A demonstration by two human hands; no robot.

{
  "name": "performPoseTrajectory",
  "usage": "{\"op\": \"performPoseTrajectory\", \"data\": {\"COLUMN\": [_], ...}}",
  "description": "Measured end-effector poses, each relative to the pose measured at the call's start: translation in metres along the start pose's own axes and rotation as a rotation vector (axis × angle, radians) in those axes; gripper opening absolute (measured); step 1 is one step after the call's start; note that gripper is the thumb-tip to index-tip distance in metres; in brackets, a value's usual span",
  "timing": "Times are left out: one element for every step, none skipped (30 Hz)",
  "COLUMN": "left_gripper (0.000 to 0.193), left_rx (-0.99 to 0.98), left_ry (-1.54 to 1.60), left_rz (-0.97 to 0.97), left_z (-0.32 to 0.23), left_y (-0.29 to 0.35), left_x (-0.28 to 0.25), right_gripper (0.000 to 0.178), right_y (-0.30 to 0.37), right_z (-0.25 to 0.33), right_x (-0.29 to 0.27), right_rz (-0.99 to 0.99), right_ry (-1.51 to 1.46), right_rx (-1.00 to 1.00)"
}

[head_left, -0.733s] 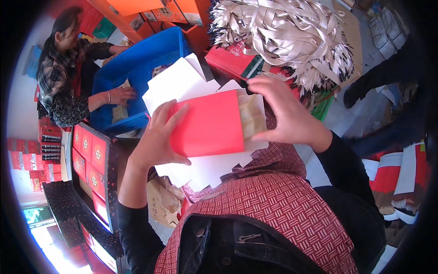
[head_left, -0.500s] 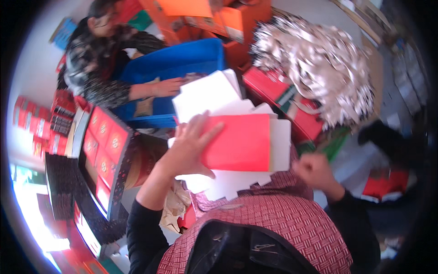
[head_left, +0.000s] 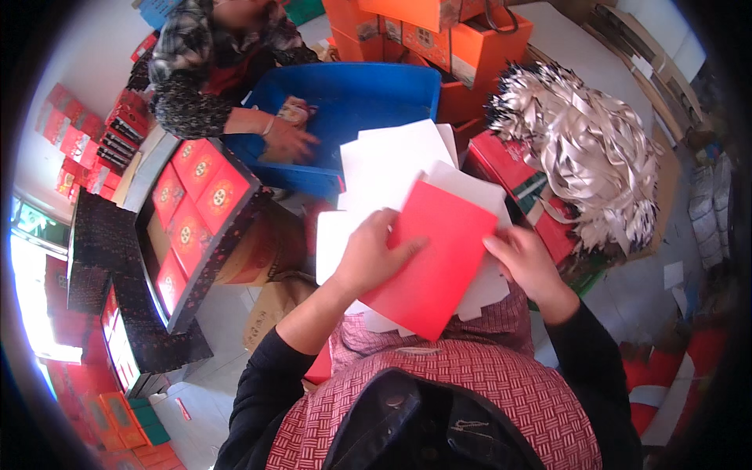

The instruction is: The person folds red and white paper sheets into small boxes and places them into a larger container. They also handle larger red boxes, folding their flaps and stacking them.

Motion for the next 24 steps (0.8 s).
{"op": "performPoseTrajectory", "data": {"left_gripper": [0.057,0.057,0.059,0.066,0.067,0.068,0.069,0.072,0.073,0.072,0.071,0.069,0.068,0.061,0.059,0.057,0.055,0.042,0.039,0.037,0.036,0.036,0.036,0.036], "left_rx": [-0.151,-0.097,-0.046,-0.108,0.010,0.125,0.232,0.302,0.331,0.380,0.430,0.386,0.342,0.307,0.293,0.283,0.274,0.201,0.143,0.085,0.028,0.049,-0.019,-0.088], "left_ry": [0.167,0.414,0.656,0.847,0.749,0.646,0.541,0.617,0.587,0.619,0.650,0.667,0.678,0.643,0.680,0.714,0.749,0.779,0.780,0.779,0.778,0.714,0.833,0.951], "left_rz": [0.062,0.043,0.014,0.069,-0.058,-0.185,-0.313,-0.257,-0.279,-0.270,-0.262,-0.249,-0.238,-0.245,-0.224,-0.201,-0.177,-0.259,-0.176,-0.092,-0.008,-0.070,-0.018,0.035], "left_z": [0.008,0.011,0.016,0.018,0.009,-0.001,-0.012,-0.029,-0.028,-0.028,-0.030,-0.024,-0.019,-0.007,-0.001,0.002,0.002,0.004,0.009,0.017,0.023,0.026,0.033,0.040], "left_y": [-0.001,-0.001,-0.001,0.002,0.009,0.023,0.042,0.057,0.068,0.075,0.079,0.075,0.070,0.064,0.058,0.050,0.044,0.041,0.034,0.027,0.022,0.018,0.016,0.016], "left_x": [0.004,0.010,0.012,0.016,0.000,-0.013,-0.028,-0.036,-0.038,-0.038,-0.039,-0.035,-0.032,-0.027,-0.024,-0.024,-0.024,-0.028,-0.023,-0.018,-0.011,-0.012,-0.007,-0.002], "right_gripper": [0.031,0.033,0.037,0.040,0.044,0.048,0.054,0.059,0.064,0.070,0.070,0.069,0.069,0.066,0.062,0.059,0.056,0.043,0.039,0.038,0.037,0.035,0.034,0.034], "right_y": [-0.014,-0.026,-0.034,-0.035,-0.035,-0.024,-0.011,0.003,0.014,0.026,0.025,0.023,0.022,0.017,0.012,0.005,-0.002,-0.011,-0.019,-0.027,-0.031,-0.032,-0.034,-0.036], "right_z": [0.009,0.017,0.028,0.033,0.041,0.064,0.085,0.097,0.108,0.119,0.114,0.108,0.103,0.099,0.094,0.091,0.086,0.078,0.073,0.069,0.066,0.066,0.061,0.051], "right_x": [0.002,0.009,0.020,0.031,0.038,0.042,0.048,0.047,0.046,0.051,0.051,0.051,0.051,0.053,0.053,0.054,0.054,0.045,0.045,0.045,0.049,0.052,0.049,0.045], "right_rz": [-0.041,-0.061,-0.071,-0.098,-0.122,-0.099,-0.075,-0.072,-0.067,0.012,0.004,-0.004,-0.011,0.009,0.028,0.043,0.057,0.010,0.071,0.132,0.192,0.153,0.108,0.063], "right_ry": [0.028,-0.001,-0.033,-0.136,-0.241,-0.098,-0.136,-0.113,-0.091,-0.095,-0.068,-0.041,-0.019,-0.060,-0.099,-0.139,-0.178,-0.110,-0.055,0.000,0.055,-0.038,-0.054,-0.070], "right_rx": [-0.096,-0.210,-0.330,-0.318,-0.311,-0.442,-0.557,-0.649,-0.740,-0.868,-0.840,-0.811,-0.786,-0.750,-0.714,-0.680,-0.645,-0.592,-0.571,-0.550,-0.529,-0.500,-0.505,-0.510]}}
Point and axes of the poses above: each hand's wrist, its own y-axis away from the middle knuckle, its own x-axis out of the palm, z = x × y, the point moved 10 cm from there along -y, towards the middle knuckle, and after that the axes turned 8 degrees about -x, right-handed, at the moved point
